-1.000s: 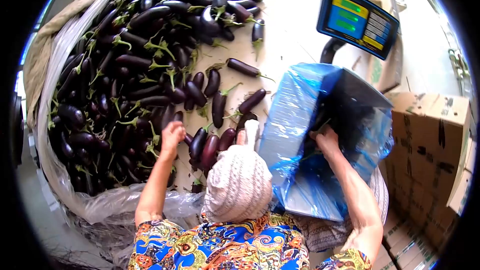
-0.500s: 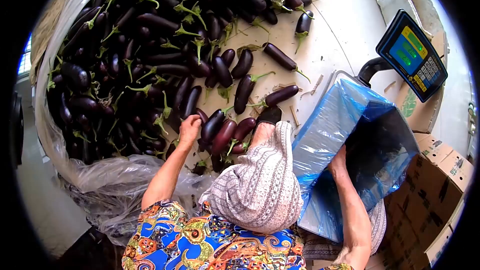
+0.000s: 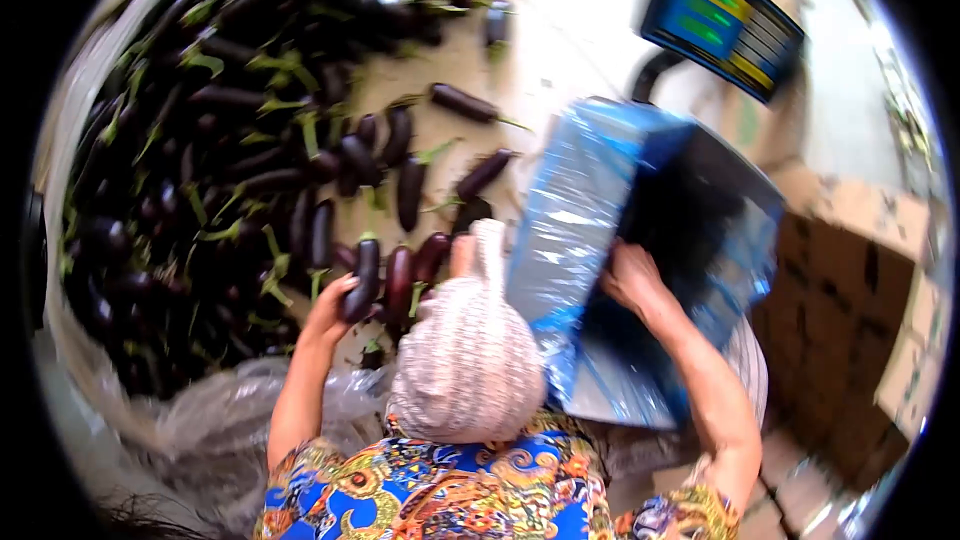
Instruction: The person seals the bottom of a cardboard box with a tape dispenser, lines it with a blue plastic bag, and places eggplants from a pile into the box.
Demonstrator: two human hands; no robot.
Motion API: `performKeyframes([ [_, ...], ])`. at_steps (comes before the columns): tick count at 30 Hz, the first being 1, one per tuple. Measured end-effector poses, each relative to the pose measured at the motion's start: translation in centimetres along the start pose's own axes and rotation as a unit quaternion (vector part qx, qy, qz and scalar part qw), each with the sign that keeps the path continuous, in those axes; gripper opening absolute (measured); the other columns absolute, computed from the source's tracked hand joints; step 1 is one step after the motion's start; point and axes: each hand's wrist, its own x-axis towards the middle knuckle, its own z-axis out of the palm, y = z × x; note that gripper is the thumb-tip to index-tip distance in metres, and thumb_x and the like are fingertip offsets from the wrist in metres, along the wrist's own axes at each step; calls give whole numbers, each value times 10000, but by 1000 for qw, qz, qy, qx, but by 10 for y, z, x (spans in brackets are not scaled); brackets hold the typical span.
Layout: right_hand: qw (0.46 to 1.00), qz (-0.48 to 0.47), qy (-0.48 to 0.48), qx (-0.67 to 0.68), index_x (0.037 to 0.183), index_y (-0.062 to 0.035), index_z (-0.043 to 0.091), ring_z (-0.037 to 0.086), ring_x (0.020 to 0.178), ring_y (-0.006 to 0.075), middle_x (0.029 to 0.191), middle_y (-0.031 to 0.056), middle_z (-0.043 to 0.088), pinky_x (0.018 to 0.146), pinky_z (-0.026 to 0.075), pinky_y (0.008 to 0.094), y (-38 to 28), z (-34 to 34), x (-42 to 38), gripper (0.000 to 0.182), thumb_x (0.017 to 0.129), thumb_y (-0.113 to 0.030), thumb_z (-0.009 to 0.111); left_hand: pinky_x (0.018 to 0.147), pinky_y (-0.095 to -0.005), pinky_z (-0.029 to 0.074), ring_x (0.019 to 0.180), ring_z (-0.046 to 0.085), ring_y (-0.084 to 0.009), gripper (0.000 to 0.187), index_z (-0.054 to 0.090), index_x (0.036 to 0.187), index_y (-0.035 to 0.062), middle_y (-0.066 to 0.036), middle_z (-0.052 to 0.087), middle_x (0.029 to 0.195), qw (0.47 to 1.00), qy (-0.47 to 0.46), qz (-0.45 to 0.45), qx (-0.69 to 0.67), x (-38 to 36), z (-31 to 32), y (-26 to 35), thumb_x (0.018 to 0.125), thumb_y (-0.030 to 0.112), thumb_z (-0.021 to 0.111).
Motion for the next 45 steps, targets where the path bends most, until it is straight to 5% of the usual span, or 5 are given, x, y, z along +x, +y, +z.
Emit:
performKeyframes([
  [12,790,-101,80,600,1344,-57,455,588,1127,196,1204,110,600,992,479,346,-127,-149,-55,646,807,-186,791,918,-327,477,1091,603,-211,777,178,1567,157,-183,590,1256,742,-461,264,409,-39,318,74,937,206,630],
  [28,982,142,48,117,1298,95,381,614,1020,487,1086,358,615,898,495,506,38,44,11,658,824,-255,675,743,-256,523,855,652,-143,327,571,1252,28,-78,675,1000,939,117,218,237,63,28,62,960,176,562],
  [38,989,115,69,67,1214,92,396,627,888,522,946,372,629,794,520,544,39,36,5,557,826,-229,637,909,-486,480,1078,566,-439,645,478,1330,-14,-261,562,1213,617,247,402,629,171,70,-15,816,292,720],
  [42,990,136,-29,9,1043,73,579,623,943,494,973,337,642,836,509,528,-10,-35,-11,504,803,-348,716,897,-422,483,1105,586,-341,605,537,1249,-48,-245,585,1237,767,221,162,580,185,91,5,781,271,751],
  [45,995,54,30,82,964,34,652,641,899,463,904,289,664,785,525,491,-19,-90,-33,364,855,-313,671,909,-333,464,1047,579,-209,526,569,1192,-65,-156,615,1188,873,117,241,408,124,114,16,802,239,745],
])
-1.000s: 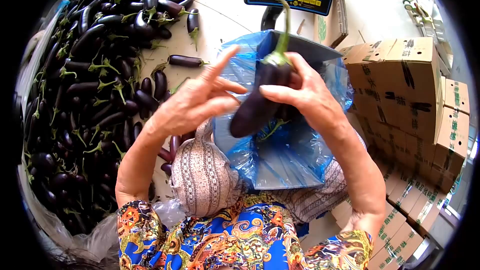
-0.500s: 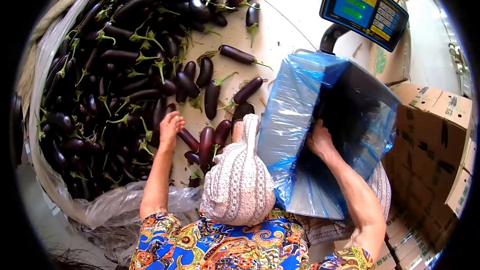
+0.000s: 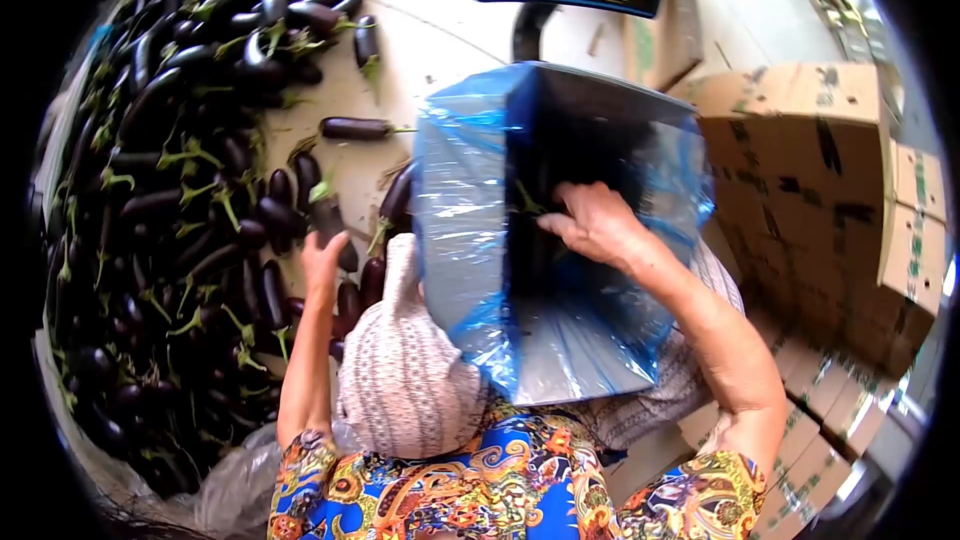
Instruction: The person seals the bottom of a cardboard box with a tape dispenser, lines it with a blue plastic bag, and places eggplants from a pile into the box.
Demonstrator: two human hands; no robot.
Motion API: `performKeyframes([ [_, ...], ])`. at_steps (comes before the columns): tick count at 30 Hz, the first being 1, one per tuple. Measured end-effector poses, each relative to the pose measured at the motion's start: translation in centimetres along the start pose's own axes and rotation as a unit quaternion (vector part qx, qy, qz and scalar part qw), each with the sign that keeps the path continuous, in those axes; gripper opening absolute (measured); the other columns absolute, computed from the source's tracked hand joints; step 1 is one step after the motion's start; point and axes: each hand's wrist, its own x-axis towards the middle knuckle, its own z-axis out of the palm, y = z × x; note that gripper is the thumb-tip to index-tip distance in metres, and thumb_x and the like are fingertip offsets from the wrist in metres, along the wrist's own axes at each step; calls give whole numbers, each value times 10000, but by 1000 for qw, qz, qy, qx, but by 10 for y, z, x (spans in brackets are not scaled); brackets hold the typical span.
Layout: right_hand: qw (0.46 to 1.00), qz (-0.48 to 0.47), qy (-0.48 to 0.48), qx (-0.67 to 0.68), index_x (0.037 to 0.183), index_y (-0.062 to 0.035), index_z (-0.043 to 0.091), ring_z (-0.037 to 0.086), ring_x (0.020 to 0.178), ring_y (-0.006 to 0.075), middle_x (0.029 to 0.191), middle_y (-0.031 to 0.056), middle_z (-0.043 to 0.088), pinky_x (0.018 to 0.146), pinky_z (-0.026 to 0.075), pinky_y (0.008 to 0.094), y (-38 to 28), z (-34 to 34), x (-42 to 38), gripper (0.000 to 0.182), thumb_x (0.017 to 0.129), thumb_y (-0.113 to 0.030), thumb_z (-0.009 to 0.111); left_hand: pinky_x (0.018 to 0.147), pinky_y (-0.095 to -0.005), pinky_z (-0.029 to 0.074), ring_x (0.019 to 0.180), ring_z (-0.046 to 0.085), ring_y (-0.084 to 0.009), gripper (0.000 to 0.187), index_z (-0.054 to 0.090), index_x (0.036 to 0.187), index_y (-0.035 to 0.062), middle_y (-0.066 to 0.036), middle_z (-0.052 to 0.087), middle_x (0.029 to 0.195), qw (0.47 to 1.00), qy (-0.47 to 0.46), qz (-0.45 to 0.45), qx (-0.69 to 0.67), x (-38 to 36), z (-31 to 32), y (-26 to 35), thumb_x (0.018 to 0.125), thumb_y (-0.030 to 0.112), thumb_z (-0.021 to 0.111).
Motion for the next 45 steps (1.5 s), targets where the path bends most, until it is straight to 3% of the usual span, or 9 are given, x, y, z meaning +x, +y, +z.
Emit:
performKeyframes([
  [3,977,-24,55,204,1131,49,623,701,869,234,936,201,711,794,552,340,-34,-36,-19,440,876,-302,697,876,-305,485,950,593,-160,531,512,1248,-17,-83,640,1062,986,-6,114,-125,-44,-11,69,794,107,757],
  [9,934,-137,143,298,1477,-49,294,545,1183,247,1338,140,501,1008,464,367,-142,-44,-48,930,765,-297,837,866,-345,545,1062,618,-209,773,407,1388,25,-113,578,1227,902,-106,401,-114,-115,34,233,730,37,812],
  [10,919,-149,169,324,1458,-51,312,556,1163,239,1319,129,512,997,467,361,-145,-43,-51,918,755,-304,846,853,-344,548,1029,623,-213,852,386,1417,26,-122,584,1204,903,-222,249,-270,-122,53,252,700,65,845],
  [13,855,-52,147,495,1277,-45,492,599,1015,167,1208,68,571,940,481,318,-143,-71,-63,682,738,-268,847,796,-348,551,895,629,-236,931,387,1451,52,-134,599,1089,848,-318,411,-104,-133,56,274,669,174,878],
  [17,902,-4,82,424,1304,-25,479,568,1077,188,1162,87,593,985,439,318,-68,-58,-65,804,651,-294,865,683,-292,509,765,598,-160,604,585,1305,55,-52,635,880,760,-393,514,64,-128,51,272,754,148,816],
  [21,882,50,20,469,1370,-32,441,532,1161,203,1228,87,576,1065,376,320,-14,-41,-70,851,608,-135,807,781,-258,515,846,620,-123,464,582,1292,7,-48,642,920,847,-424,320,-16,-111,28,238,836,-20,663],
  [27,808,-66,-23,585,1479,-18,307,580,1182,277,1221,141,604,1094,390,389,-18,-71,-86,1005,560,-1,716,874,-279,488,910,609,-129,474,559,1313,-6,-59,654,969,906,-393,129,-93,-89,3,174,865,101,673],
  [34,773,-86,-46,626,1373,15,392,618,1111,273,1132,140,631,1022,447,375,-19,-52,-86,805,668,-219,701,873,-290,480,915,595,-133,428,563,1302,7,-53,646,960,924,-344,106,-126,-82,16,127,898,120,644],
  [45,835,216,-101,496,1271,18,467,517,1018,180,1097,91,549,928,421,314,31,22,-34,623,741,-169,736,801,-280,504,868,623,-134,402,575,1290,15,-71,669,987,946,-298,41,-126,-70,33,61,916,148,636],
])
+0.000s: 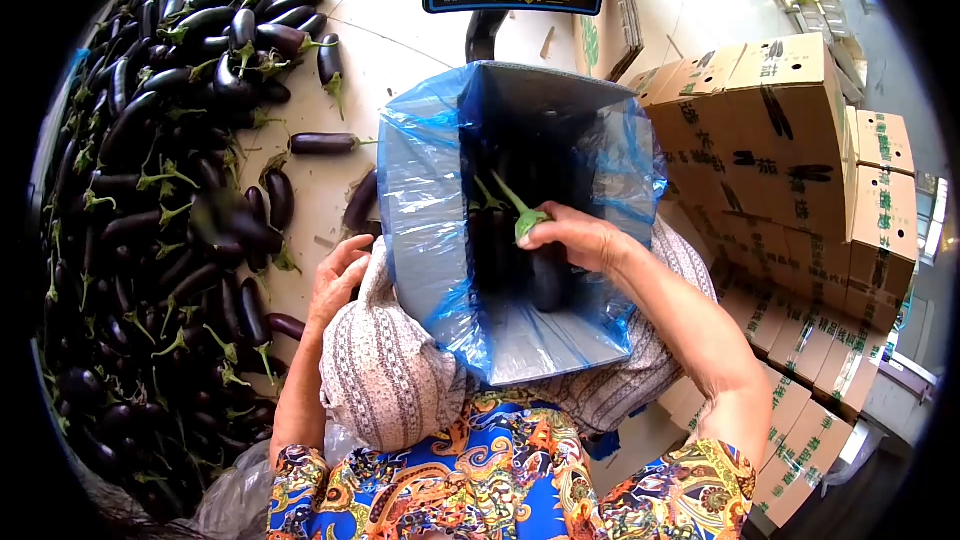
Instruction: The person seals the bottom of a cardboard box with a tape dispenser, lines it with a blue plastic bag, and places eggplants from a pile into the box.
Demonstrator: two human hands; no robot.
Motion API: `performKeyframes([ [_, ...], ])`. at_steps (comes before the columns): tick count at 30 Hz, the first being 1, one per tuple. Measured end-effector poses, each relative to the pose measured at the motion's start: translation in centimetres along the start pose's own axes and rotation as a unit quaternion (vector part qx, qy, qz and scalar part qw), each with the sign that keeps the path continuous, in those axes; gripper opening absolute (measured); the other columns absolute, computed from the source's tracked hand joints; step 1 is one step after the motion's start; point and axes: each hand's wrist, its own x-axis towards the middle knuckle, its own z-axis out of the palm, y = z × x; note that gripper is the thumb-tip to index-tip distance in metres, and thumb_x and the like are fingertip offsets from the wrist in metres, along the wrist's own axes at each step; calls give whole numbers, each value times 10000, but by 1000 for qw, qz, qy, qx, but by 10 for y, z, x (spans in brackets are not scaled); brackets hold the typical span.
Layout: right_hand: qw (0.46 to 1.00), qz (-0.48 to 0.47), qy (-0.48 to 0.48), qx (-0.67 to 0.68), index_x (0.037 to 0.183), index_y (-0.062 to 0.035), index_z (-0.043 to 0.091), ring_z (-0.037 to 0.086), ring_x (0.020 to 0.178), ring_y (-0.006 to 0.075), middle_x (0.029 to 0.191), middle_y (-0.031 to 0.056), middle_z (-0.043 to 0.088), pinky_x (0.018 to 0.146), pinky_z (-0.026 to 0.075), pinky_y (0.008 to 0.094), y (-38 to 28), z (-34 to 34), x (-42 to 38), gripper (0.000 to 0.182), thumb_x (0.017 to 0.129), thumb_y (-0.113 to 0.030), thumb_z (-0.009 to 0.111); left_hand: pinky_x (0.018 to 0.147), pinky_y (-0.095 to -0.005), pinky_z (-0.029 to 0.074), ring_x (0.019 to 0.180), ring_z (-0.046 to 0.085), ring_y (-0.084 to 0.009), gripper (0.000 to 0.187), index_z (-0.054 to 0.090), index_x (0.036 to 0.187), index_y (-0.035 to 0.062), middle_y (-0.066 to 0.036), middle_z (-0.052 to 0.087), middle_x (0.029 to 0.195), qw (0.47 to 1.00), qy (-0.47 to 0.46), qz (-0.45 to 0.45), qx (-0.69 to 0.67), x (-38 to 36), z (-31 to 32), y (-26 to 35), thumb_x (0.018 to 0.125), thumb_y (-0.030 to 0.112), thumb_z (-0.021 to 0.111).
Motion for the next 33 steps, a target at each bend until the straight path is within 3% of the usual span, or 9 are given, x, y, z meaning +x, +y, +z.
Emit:
performKeyframes([
  [2,999,9,14,38,1267,-35,482,477,1113,211,1129,105,564,994,338,357,8,-10,20,653,684,-189,733,788,-278,509,864,621,-130,398,575,1292,17,-71,671,991,1000,7,-16,-18,1,0,-12,920,146,630],
  [6,977,74,23,-197,1228,-15,484,504,1118,265,1133,167,559,916,428,395,-3,3,29,594,684,-149,684,743,-239,505,817,582,-88,394,576,1297,41,-51,661,1019,997,13,-65,-30,4,3,-33,923,154,628],
  [11,776,-135,257,-560,1243,57,439,575,1066,469,1154,336,570,955,482,501,31,26,63,590,688,-85,577,716,-208,479,818,581,-74,373,577,1292,57,-32,655,999,996,10,-70,-49,1,-5,-48,937,160,622],
  [16,809,-52,115,-574,1231,114,417,572,1062,506,1130,393,554,948,476,505,33,5,76,558,724,-88,535,760,-249,506,858,609,-106,358,573,1272,25,-61,662,1022,992,103,-65,-42,1,-19,-54,950,178,596],
  [22,853,-71,193,-480,1484,13,159,491,1156,558,1311,431,404,1003,430,516,63,5,72,846,859,-293,641,769,-269,498,847,616,-122,336,579,1251,9,-65,668,1010,988,141,-53,-36,5,-38,-54,948,154,579],
  [25,861,-106,259,-424,1486,7,197,556,1132,443,1301,339,485,966,464,467,73,1,100,884,777,-184,690,741,-275,502,825,615,-120,307,597,1217,18,-46,659,1003,983,182,-20,22,6,-55,-61,943,154,581],
  [26,957,-33,187,-218,1467,32,225,593,1067,337,1190,272,577,922,481,395,64,-12,93,891,737,-156,700,733,-274,500,817,615,-120,295,606,1200,26,-38,649,1010,974,224,-7,44,9,-62,-72,940,162,584],
  [28,961,-164,196,-106,1386,75,351,629,880,284,1017,221,643,827,508,354,85,-29,109,779,732,-164,703,730,-273,499,819,613,-123,304,605,1206,28,-40,643,1020,960,265,40,76,22,-89,-103,935,165,586],
  [33,896,-28,241,-373,1293,47,479,664,890,380,986,228,681,759,534,441,54,-41,127,605,783,-206,682,746,-278,511,842,625,-137,325,591,1227,9,-72,657,1034,968,244,-32,50,34,-107,-92,937,156,569],
])
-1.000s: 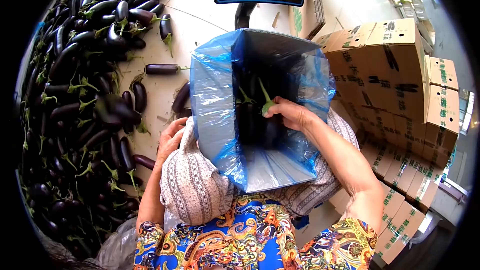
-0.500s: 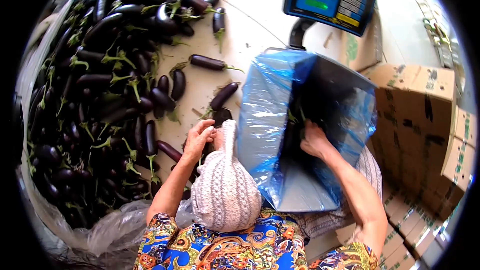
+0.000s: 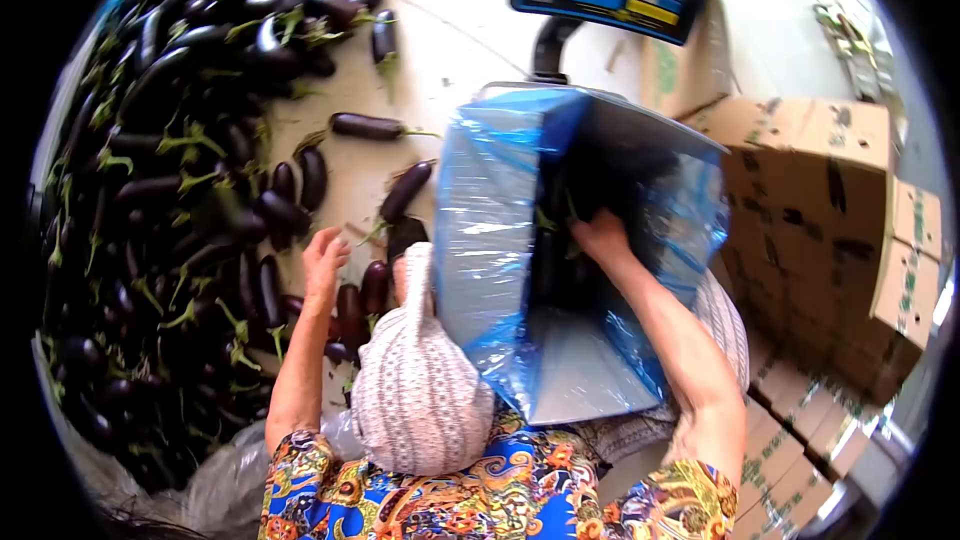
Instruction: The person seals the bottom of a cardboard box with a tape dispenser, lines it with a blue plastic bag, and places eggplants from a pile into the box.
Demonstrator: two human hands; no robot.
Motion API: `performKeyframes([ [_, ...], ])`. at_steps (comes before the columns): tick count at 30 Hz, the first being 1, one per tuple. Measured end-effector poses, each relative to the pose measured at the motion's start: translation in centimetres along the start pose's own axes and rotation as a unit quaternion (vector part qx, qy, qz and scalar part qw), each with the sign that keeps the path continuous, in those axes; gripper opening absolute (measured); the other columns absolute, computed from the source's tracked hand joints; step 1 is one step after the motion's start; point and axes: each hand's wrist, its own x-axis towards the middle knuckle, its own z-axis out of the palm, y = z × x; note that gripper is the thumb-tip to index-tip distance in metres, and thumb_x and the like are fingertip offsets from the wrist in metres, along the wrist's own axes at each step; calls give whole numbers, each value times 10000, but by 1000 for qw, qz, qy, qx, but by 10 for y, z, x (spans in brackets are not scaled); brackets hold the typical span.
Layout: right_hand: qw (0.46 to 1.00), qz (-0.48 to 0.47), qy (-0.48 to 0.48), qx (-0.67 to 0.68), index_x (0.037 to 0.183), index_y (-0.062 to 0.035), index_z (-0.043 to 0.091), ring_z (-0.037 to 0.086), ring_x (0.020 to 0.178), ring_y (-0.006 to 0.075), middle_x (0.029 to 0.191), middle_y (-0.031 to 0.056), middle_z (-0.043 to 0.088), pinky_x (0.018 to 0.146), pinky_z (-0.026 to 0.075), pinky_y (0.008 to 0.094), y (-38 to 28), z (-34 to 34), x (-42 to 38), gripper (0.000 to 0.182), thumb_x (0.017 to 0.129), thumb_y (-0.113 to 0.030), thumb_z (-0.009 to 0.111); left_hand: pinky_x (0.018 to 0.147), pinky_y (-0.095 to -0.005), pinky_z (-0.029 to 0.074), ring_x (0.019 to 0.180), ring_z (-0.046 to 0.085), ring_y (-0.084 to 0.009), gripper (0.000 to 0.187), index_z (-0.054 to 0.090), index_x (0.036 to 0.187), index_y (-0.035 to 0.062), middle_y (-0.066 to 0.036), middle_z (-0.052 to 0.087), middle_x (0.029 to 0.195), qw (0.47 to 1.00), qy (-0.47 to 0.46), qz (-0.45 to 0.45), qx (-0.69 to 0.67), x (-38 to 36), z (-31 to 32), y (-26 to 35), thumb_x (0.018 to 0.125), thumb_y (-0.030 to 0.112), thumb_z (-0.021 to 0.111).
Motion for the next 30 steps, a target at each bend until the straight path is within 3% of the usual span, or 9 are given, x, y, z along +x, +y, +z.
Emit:
performKeyframes([
  [4,972,-22,105,-207,1194,55,520,641,957,468,955,320,657,803,547,499,-70,-12,-42,498,794,-202,668,731,-268,503,823,616,-134,324,592,1214,-7,-69,655,976,999,-44,-4,9,-2,15,11,943,169,570],
  [7,981,-15,133,-142,1150,40,535,656,945,453,1017,292,661,809,556,494,-63,-8,-24,445,802,-206,663,716,-255,495,811,606,-126,308,597,1199,-8,-60,646,948,998,-60,-13,-5,-3,23,2,938,154,578],
  [11,953,-6,134,-273,1309,-24,513,595,1113,417,1216,260,598,893,528,488,-50,6,7,573,811,-258,669,734,-245,496,840,622,-113,278,613,1180,23,-45,651,948,998,-50,-24,-4,-7,24,-14,930,143,587],
  [13,950,-34,123,-285,1373,-28,449,577,1157,369,1299,225,544,932,521,437,-47,-2,11,722,749,-238,746,762,-280,515,849,640,-145,266,625,1154,29,-54,667,953,1000,18,-7,13,-10,17,-14,915,145,604],
  [17,974,-69,159,-145,1371,14,408,540,1163,427,1281,285,527,946,484,454,-40,2,18,714,747,-133,720,1004,-404,419,1125,543,-338,396,581,1203,14,-179,579,1172,887,310,203,274,-10,-23,14,814,62,638],
  [24,945,-165,264,-104,1302,33,433,536,1063,465,1164,288,545,931,456,472,-22,15,17,627,756,-97,712,1005,-483,394,1165,490,-428,535,545,1210,-14,-263,536,1241,836,370,6,406,55,-64,-33,773,250,703],
  [27,931,-217,254,-146,1297,39,437,536,1065,466,1171,292,540,940,457,470,-25,10,6,628,758,-113,722,914,-529,451,991,570,-460,469,626,1089,-8,-235,628,1016,873,306,16,379,51,-58,-18,764,318,714],
  [28,944,-201,215,-150,1300,39,437,534,1088,461,1198,296,534,947,458,472,-38,4,-1,636,759,-124,728,713,-472,509,756,618,-363,419,678,974,16,-135,635,760,870,273,43,408,54,-62,-21,773,381,715],
  [30,948,-188,159,-202,1310,35,438,550,1105,452,1235,298,537,941,477,477,-49,-6,-13,654,766,-173,735,635,-378,485,694,597,-255,422,675,984,23,-75,609,694,987,104,-120,21,44,-75,-18,803,403,695],
])
